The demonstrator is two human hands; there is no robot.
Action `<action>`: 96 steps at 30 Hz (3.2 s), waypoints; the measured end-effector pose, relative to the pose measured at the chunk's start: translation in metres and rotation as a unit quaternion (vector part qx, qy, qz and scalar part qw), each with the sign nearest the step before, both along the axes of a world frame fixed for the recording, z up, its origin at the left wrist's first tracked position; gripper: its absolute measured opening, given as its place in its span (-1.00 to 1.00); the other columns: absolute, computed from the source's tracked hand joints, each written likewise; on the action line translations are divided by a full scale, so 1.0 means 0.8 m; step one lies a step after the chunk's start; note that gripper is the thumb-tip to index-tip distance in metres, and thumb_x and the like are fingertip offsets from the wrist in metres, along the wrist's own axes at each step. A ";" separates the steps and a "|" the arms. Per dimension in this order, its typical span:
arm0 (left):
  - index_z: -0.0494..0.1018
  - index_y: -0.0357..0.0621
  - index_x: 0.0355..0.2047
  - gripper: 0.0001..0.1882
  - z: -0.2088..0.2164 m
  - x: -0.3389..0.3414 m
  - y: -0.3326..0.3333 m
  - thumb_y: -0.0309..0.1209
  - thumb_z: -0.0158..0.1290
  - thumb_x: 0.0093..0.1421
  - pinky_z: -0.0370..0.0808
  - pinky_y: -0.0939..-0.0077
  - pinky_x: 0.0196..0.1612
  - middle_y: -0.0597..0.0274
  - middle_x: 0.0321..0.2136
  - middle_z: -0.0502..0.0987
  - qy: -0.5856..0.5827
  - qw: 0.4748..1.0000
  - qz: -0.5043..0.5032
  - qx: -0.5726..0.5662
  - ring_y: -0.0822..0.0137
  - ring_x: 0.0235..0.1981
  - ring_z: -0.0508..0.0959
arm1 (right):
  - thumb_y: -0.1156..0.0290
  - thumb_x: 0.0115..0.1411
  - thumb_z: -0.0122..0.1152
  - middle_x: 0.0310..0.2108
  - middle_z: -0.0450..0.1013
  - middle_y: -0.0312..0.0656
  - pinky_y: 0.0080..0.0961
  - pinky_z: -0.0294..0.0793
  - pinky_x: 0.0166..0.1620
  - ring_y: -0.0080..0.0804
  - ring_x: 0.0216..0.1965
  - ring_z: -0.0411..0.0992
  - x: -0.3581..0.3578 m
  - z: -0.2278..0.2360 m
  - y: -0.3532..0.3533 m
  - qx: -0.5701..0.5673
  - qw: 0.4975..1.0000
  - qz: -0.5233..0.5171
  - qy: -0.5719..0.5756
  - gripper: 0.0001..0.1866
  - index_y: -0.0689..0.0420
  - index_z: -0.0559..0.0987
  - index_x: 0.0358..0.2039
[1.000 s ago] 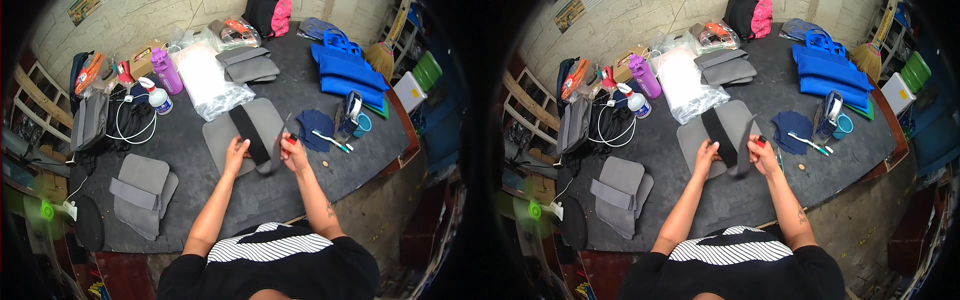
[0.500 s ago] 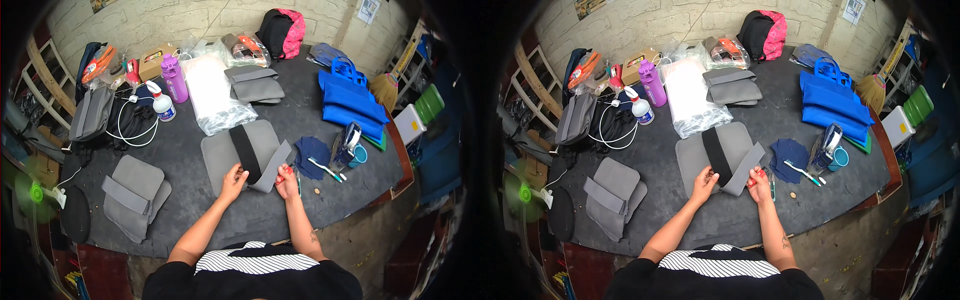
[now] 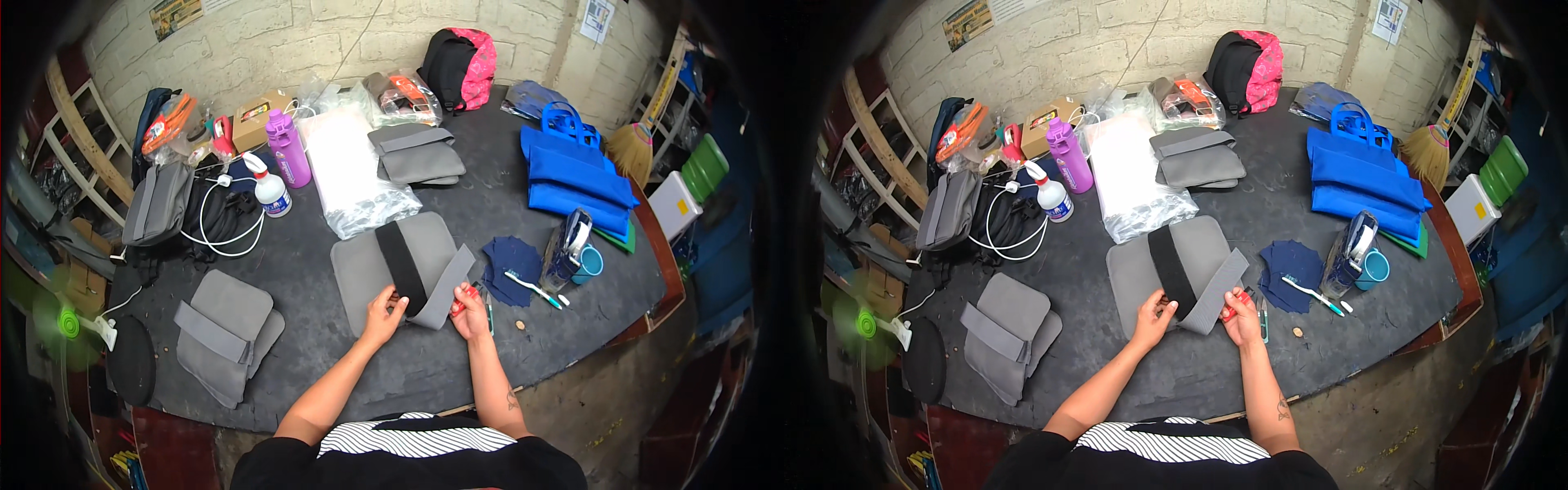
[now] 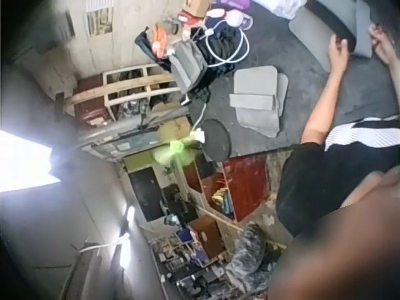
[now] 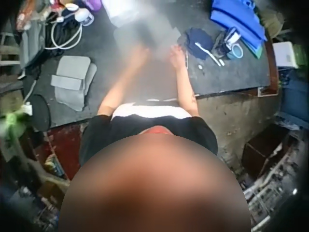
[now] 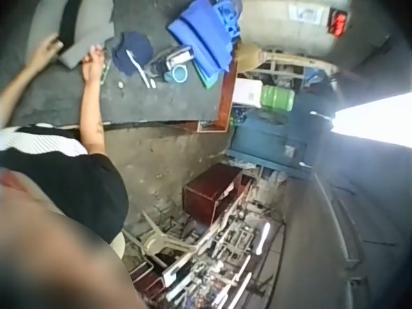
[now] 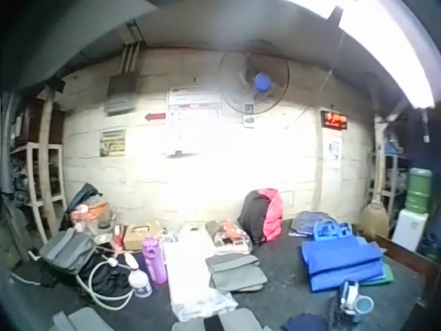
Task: Marking fabric and sealing strap edges with a lighter to assemble textile pouches.
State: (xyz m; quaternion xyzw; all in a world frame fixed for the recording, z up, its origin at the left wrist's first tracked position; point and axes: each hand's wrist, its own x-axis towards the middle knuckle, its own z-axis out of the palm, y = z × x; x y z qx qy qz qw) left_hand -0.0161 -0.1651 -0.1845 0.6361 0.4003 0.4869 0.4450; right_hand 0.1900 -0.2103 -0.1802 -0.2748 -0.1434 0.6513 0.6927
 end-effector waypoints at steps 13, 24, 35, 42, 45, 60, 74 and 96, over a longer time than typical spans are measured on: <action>0.38 -0.36 -0.13 -0.66 0.009 -0.002 -0.002 -0.40 0.11 0.14 0.48 0.50 -0.34 0.01 -0.40 0.54 -0.003 1.000 -0.001 0.014 0.31 -0.44 0.57 | 0.49 0.19 0.12 -0.52 0.37 -0.40 -0.65 0.31 -0.46 -0.60 -0.60 0.30 -0.005 0.010 -0.004 -0.005 0.999 -0.043 -0.030 -0.91 -0.01 0.42 -0.34; 0.36 -0.38 -0.10 -0.67 -0.007 0.001 0.010 -0.44 0.07 0.18 0.47 0.54 -0.31 0.09 -0.39 0.50 -0.032 0.999 -0.028 -0.006 0.41 -0.41 0.52 | 0.47 0.16 0.15 -0.50 0.37 -0.42 -0.67 0.28 -0.45 -0.60 -0.58 0.28 -0.004 0.004 0.000 0.011 0.998 -0.043 -0.037 -0.89 -0.04 0.42 -0.35; 0.22 -0.27 0.09 -0.58 0.023 -0.016 0.007 -0.43 -0.05 0.24 0.48 0.55 -0.31 0.18 -0.35 0.44 -0.222 0.968 -0.052 -0.104 0.40 -0.39 0.50 | 0.55 0.07 0.14 -0.53 0.34 -0.41 -0.62 0.26 -0.47 -0.57 -0.56 0.29 -0.006 0.017 -0.015 0.027 0.999 -0.034 0.006 -0.80 -0.06 0.40 -0.34; 0.27 -0.05 0.11 -0.26 0.162 -0.021 0.036 -0.66 -0.07 -0.20 0.06 0.11 0.24 0.10 0.02 0.31 0.362 0.842 -0.066 0.394 0.03 0.14 0.21 | 0.59 0.15 0.06 -0.59 0.22 -0.42 -0.64 0.08 -0.59 -0.64 -0.69 0.16 -0.001 0.072 -0.029 0.055 0.992 0.018 -0.109 -0.76 -0.02 0.33 -0.23; 0.35 -0.08 0.01 -0.35 0.172 -0.013 0.060 -0.60 0.01 -0.23 0.00 -0.03 0.26 0.07 -0.02 0.32 0.495 0.736 -0.181 0.426 0.00 0.12 0.23 | 0.63 0.17 0.01 -0.53 0.24 -0.41 -0.59 0.12 -0.61 -0.69 -0.67 0.15 -0.017 0.159 -0.007 0.074 0.934 -0.057 -0.344 -0.77 0.06 0.36 -0.19; 0.41 -0.17 -0.39 -0.92 -0.048 -0.135 0.031 -0.43 -0.02 0.16 0.40 0.47 -0.49 0.19 -0.46 0.47 -0.256 0.965 0.035 0.036 0.44 -0.54 0.43 | 0.39 0.02 0.09 -0.50 0.35 -0.13 -0.28 0.39 -0.45 -0.18 -0.48 0.44 -0.310 0.265 0.010 0.487 0.513 -0.005 -0.707 -0.87 -0.01 0.49 -0.36; 0.45 -0.26 -0.37 -0.72 0.223 -0.030 -0.034 -0.26 -0.04 0.28 0.42 0.62 -0.40 0.27 -0.50 0.53 -0.121 0.992 -0.022 -0.023 0.54 -0.50 0.47 | 0.51 0.07 0.09 -0.26 0.46 -0.35 -0.61 0.38 -0.10 -0.63 -0.24 0.37 -0.015 0.426 0.101 0.401 0.706 -0.024 -0.583 -0.61 0.16 0.47 -0.04; 0.22 -0.22 0.05 -0.66 0.165 0.038 0.004 -0.33 -0.23 0.33 0.53 0.35 -0.12 -0.07 -0.16 0.50 -0.223 0.870 -0.294 -0.326 0.27 -0.16 0.53 | 0.36 0.05 0.23 -0.56 0.49 -0.12 -0.62 0.12 -0.67 -0.69 -0.75 0.14 -0.011 0.345 0.185 0.066 0.807 -0.003 -0.587 -0.83 0.16 0.45 -0.49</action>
